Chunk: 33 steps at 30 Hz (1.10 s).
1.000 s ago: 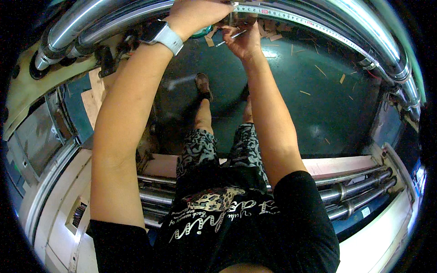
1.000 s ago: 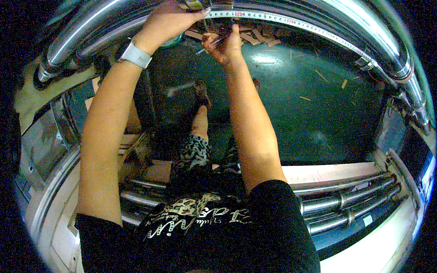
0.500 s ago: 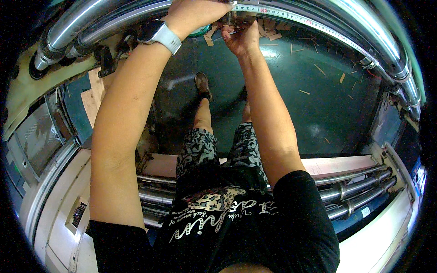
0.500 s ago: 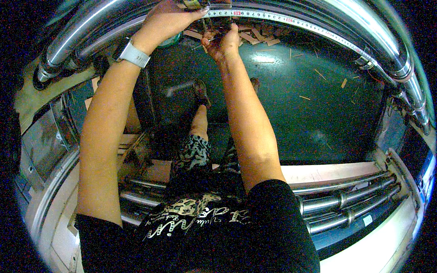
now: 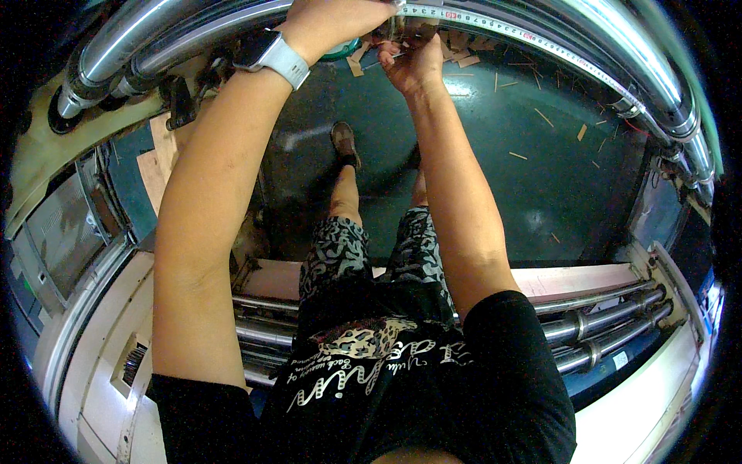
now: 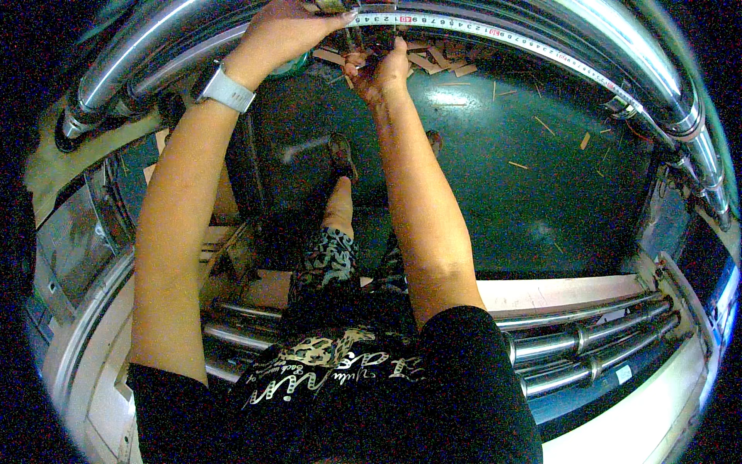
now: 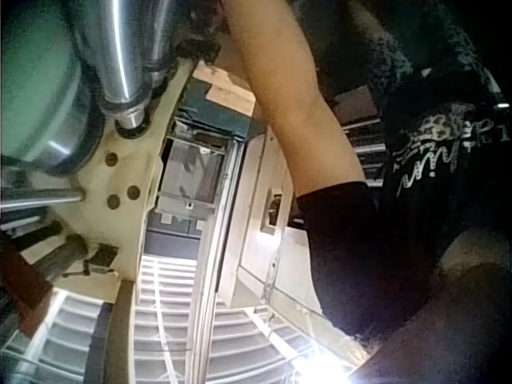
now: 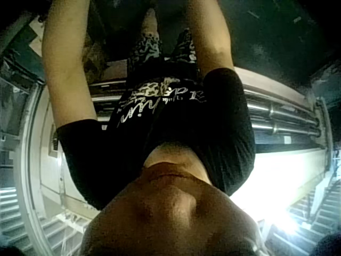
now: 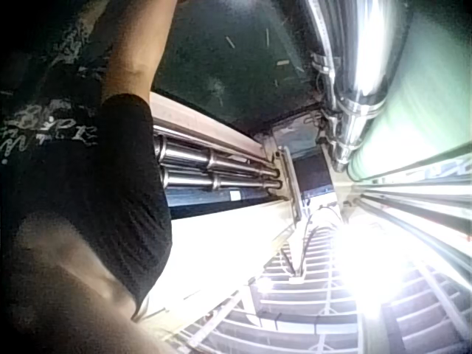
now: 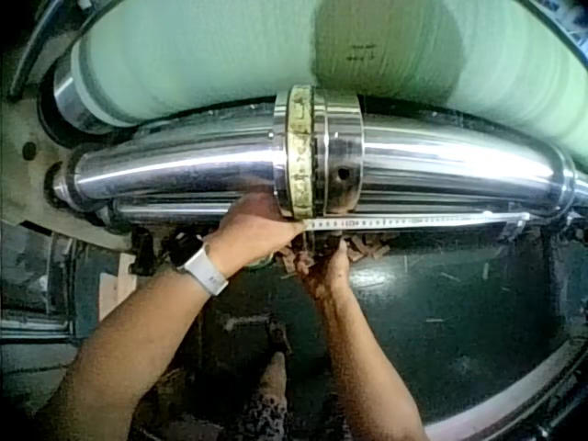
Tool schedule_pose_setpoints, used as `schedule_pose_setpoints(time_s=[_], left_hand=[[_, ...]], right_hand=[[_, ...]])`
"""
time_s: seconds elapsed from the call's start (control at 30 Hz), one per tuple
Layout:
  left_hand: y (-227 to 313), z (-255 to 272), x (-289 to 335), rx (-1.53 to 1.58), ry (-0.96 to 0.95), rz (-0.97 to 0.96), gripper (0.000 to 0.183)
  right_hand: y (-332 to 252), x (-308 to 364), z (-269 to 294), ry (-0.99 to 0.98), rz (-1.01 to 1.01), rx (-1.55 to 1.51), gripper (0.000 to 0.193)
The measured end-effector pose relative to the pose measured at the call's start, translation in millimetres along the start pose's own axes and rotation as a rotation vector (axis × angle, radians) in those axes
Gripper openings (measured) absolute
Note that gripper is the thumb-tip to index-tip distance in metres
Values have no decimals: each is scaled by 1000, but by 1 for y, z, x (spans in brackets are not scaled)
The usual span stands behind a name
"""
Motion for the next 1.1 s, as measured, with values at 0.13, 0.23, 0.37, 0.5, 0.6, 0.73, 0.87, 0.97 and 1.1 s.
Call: schedule_pose_setpoints(time_s=[0.13,0.23,0.37,0.5,0.6,0.73,0.87,0.97,1.1], left_hand=[[1,2,2,47,11,25,35],[3,4,1,-13,-75,149,35],[4,6,2,-10,-86,177,36],[2,5,3,-15,-54,134,35],[8,12,7,10,-62,107,35],[11,13,7,24,-23,48,33],[0,-1,3,-7,7,30,33],[-2,-2,3,6,-1,40,33],[9,8,8,22,-29,54,33]], right_hand=[[0,3,-4,-16,30,36,47],[2,-5,2,-49,-16,-24,47],[5,-9,4,5,-41,-73,46],[2,-1,-2,-62,74,0,45],[2,3,-5,4,78,10,48],[1,-4,-3,-20,57,-18,47],[1,-10,-2,-18,65,11,45],[2,-6,-2,-9,51,-28,43],[0,-5,-2,-49,65,-33,40]])
Point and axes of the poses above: each hand's wrist, its own x-axis away from the middle knuckle, its own z-axis out of the back of the hand, y = z × x, the point moved 3 cm from there along -x, towards the middle knuckle, and after that the axes turned 10 degrees about y, right-handed, at the moved point
